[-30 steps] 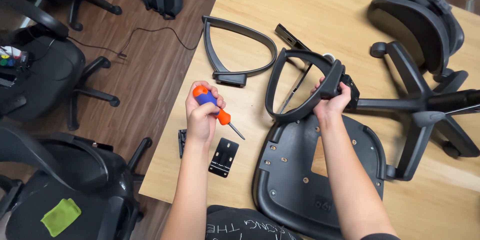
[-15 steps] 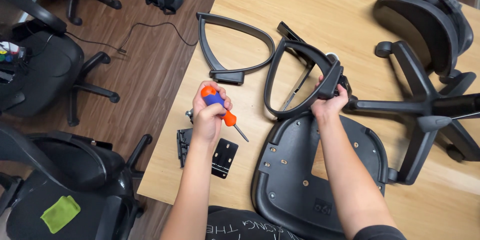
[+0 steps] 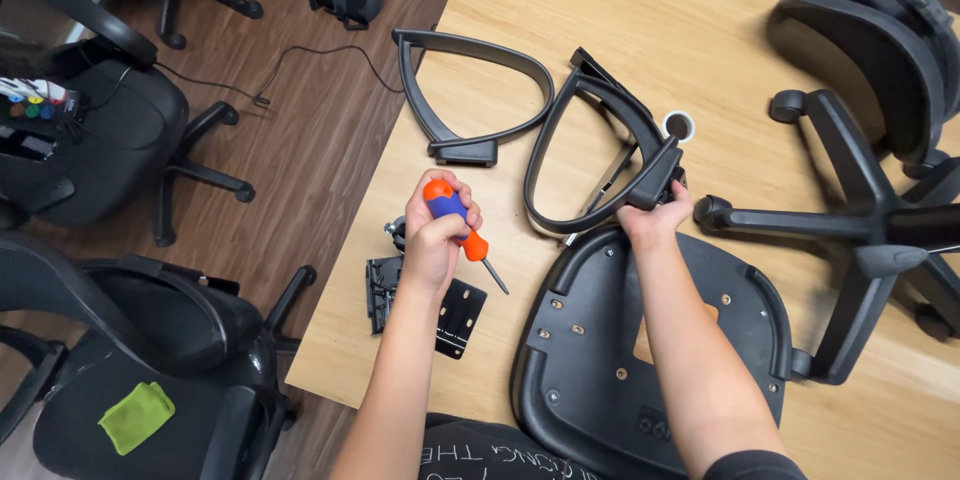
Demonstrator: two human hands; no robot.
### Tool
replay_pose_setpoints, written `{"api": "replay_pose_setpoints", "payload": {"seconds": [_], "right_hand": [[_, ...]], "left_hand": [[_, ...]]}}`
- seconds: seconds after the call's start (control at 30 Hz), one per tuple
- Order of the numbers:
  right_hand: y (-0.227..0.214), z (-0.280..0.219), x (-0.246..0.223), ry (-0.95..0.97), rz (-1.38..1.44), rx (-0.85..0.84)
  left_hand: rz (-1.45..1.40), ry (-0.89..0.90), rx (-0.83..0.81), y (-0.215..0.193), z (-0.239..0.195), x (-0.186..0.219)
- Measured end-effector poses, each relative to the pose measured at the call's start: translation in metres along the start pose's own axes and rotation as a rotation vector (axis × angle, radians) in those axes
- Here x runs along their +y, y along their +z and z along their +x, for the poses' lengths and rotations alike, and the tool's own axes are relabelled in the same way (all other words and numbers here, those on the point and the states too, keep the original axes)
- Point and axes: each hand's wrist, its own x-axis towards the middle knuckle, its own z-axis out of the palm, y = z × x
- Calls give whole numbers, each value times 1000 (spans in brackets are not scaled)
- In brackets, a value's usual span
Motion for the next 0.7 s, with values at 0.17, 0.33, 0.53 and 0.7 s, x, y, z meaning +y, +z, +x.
{"api": "replay_pose_setpoints", "payload": {"seconds": [0.17,0.33,0.53,0.7], "right_hand": [[0,8,-5,68,-50,56],[-8,30,-11,164,-237,187],[-20,45,-13,248,-175,198],[-27,51,-12,231,-199,138]], "left_hand": [[12,-13,2,0,-1,0],[2,-30,7,0,-1,-2],[11,-32,10,-9,-3,1],[450,-133,74,-35,19,10]]}}
